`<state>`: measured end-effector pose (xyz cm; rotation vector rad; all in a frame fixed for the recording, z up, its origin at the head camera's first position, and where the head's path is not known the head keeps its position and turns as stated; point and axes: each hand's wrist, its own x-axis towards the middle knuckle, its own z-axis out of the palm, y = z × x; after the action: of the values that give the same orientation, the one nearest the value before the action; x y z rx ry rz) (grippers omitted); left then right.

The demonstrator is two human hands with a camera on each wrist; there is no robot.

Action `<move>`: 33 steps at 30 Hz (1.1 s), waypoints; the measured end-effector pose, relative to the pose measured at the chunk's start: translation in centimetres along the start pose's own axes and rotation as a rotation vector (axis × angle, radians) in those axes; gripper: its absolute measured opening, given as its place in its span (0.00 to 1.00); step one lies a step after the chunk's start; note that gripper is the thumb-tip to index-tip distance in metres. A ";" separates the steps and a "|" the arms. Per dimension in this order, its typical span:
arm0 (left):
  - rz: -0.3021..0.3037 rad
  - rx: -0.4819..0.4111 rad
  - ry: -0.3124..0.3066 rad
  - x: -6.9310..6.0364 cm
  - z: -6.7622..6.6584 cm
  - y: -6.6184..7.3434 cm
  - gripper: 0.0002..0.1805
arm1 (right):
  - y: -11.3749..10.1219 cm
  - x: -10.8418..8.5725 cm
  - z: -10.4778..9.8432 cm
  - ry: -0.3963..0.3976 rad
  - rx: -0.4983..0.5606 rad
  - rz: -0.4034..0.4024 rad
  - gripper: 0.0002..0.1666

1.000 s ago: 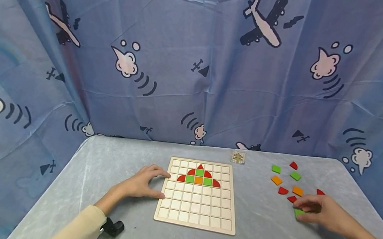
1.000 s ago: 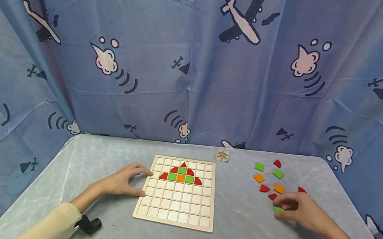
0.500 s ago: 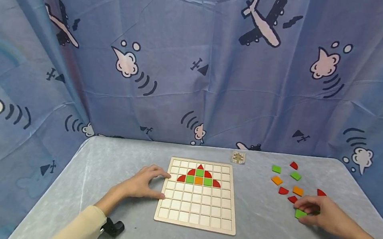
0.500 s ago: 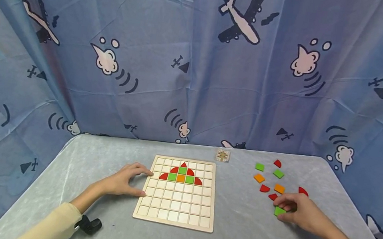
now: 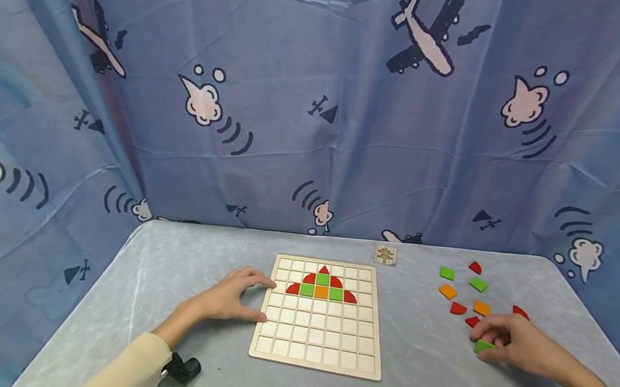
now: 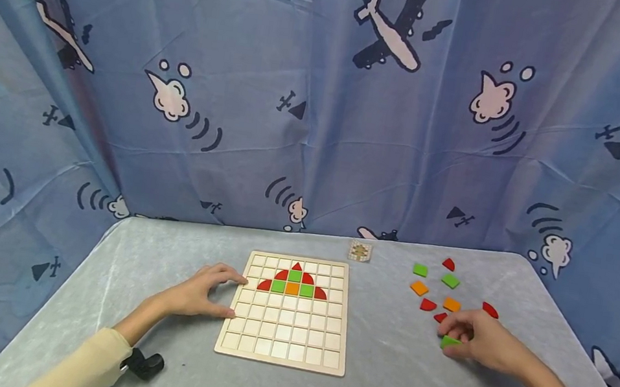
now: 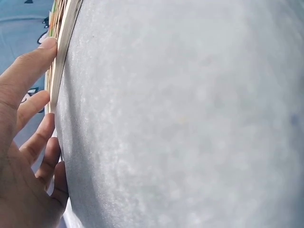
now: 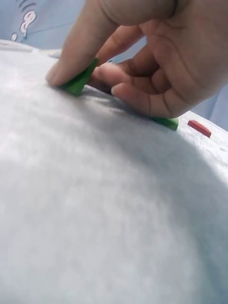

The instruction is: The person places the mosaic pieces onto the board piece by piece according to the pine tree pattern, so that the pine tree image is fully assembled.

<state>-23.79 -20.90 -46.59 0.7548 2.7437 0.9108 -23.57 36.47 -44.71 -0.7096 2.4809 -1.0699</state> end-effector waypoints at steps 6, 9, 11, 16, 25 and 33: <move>-0.017 -0.009 -0.004 -0.1 -0.1 0.2 0.36 | -0.7 0.7 -0.4 0.030 -0.034 -0.061 0.12; -0.016 -0.009 -0.003 -0.1 -0.1 0.2 0.36 | -1.2 1.0 -0.7 0.057 -0.043 -0.084 0.11; -0.012 -0.010 -0.001 -0.1 -0.2 0.3 0.36 | -1.5 1.2 -0.8 0.082 -0.041 -0.094 0.11; -0.003 -0.002 0.004 0.0 -0.1 0.3 0.36 | -2.6 1.8 -0.5 0.110 -0.001 -0.075 0.12; 0.011 -0.001 0.007 0.0 0.0 0.1 0.36 | -3.9 3.8 1.1 0.145 0.133 -0.141 0.15; 0.012 -0.001 0.006 0.0 0.0 0.1 0.36 | -5.0 5.7 2.8 0.217 0.138 -0.137 0.16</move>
<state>-23.74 -20.81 -46.57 0.7696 2.7467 0.9187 -25.27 28.66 -43.42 -0.7671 2.5333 -1.4231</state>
